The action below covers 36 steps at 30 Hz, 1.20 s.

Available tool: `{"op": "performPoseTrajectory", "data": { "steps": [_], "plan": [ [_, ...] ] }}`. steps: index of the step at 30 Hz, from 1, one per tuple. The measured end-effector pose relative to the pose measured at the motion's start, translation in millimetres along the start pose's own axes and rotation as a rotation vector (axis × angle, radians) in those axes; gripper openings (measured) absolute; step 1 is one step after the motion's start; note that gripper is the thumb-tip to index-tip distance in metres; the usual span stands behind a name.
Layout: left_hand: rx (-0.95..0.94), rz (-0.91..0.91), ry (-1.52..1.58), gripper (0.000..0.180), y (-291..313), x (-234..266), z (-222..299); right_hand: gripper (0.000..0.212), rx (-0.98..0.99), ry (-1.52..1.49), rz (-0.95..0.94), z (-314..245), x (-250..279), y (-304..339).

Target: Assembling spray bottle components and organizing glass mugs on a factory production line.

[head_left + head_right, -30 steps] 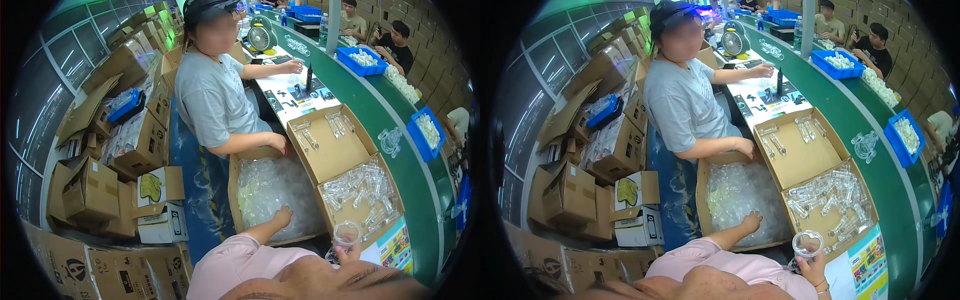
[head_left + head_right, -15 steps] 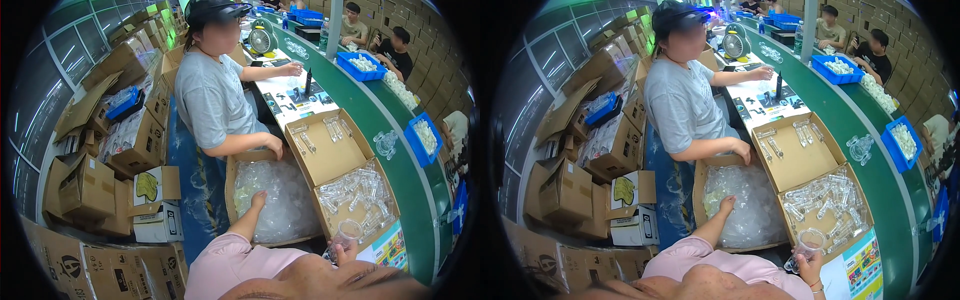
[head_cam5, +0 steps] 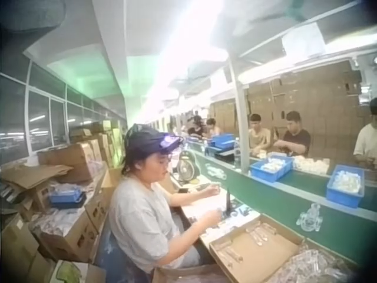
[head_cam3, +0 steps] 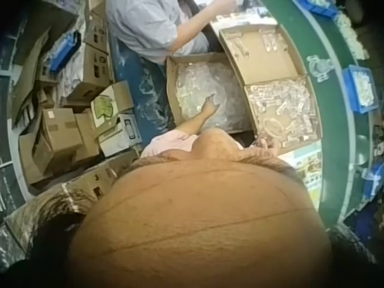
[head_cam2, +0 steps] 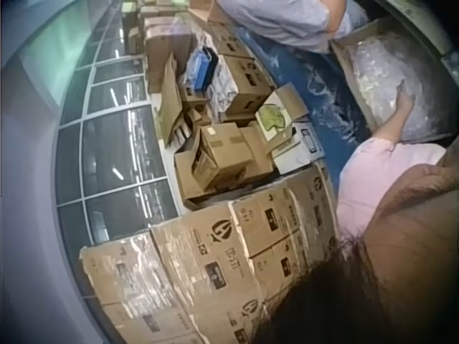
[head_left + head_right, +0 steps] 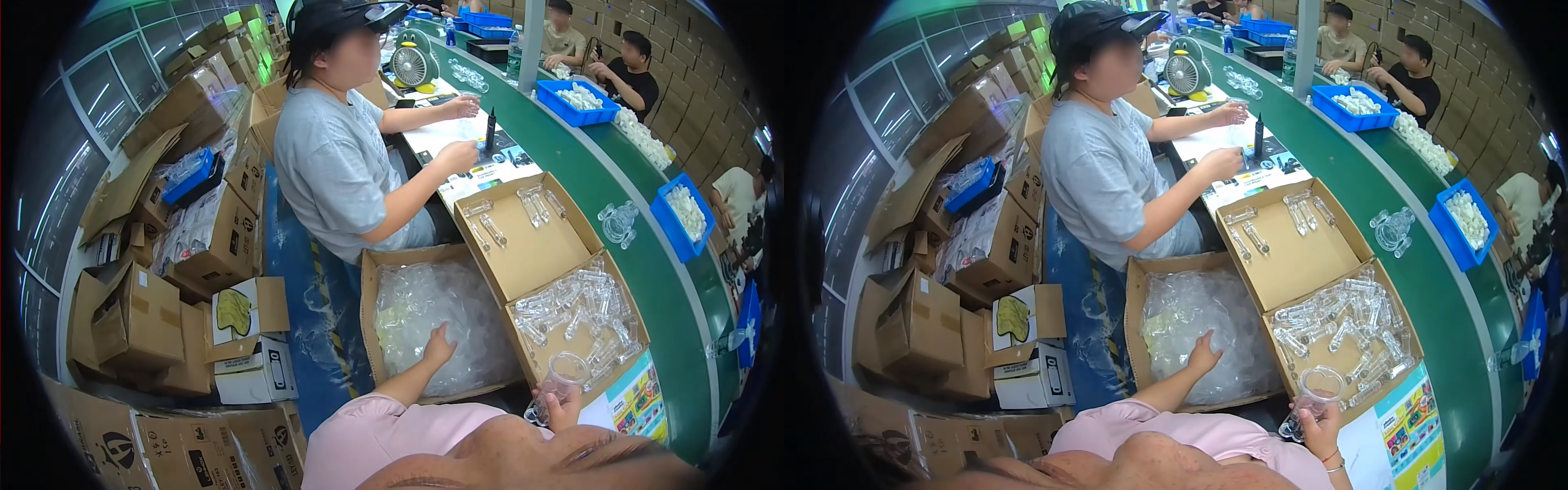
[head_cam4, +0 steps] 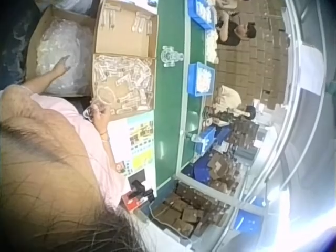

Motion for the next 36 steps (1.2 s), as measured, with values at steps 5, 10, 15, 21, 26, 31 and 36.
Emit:
{"op": "performPoseTrajectory", "data": {
  "steps": [5, 10, 15, 21, 26, 31, 36],
  "plan": [
    [-0.034, -0.234, -0.107, 0.068, -1.9, -26.8, -30.6, 0.036, 0.011, 0.007, -0.008, -1.5, -3.3, 0.8],
    [-0.457, -0.495, -0.593, 0.056, 22.7, -49.2, -8.0, 0.038, 0.005, -0.008, 0.006, -0.1, -0.1, 2.6],
    [-1.061, -0.434, -0.653, 0.044, 23.7, -72.4, 1.6, 0.038, 0.015, 0.003, -0.030, -1.7, -2.9, 2.2],
    [-0.908, -0.674, -0.563, 0.041, 3.9, -92.2, 14.1, 0.043, 0.024, 0.028, -0.023, -0.9, -2.7, 1.0],
    [-1.004, -0.599, -0.535, 0.039, 16.0, -93.4, 14.1, 0.039, 0.008, 0.012, -0.028, -2.6, -1.9, -1.0],
    [-0.756, -0.633, -0.363, 0.036, 12.9, -92.7, 4.6, 0.043, -0.017, -0.038, -0.019, -2.7, -0.2, -0.5],
    [-1.237, -0.621, -0.676, 0.037, 24.3, -99.6, 13.3, 0.044, -0.037, -0.086, -0.005, 2.8, 3.7, -3.0]
  ]
}}
Point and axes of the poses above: each hand's wrist, its own y-axis away from the middle knuckle, its own x-axis out of the back of the hand, z = x × y, the point moved 6 cm from there along -y, towards the middle knuckle, and after that the axes turned 8 degrees about z, right-handed, at the moved point
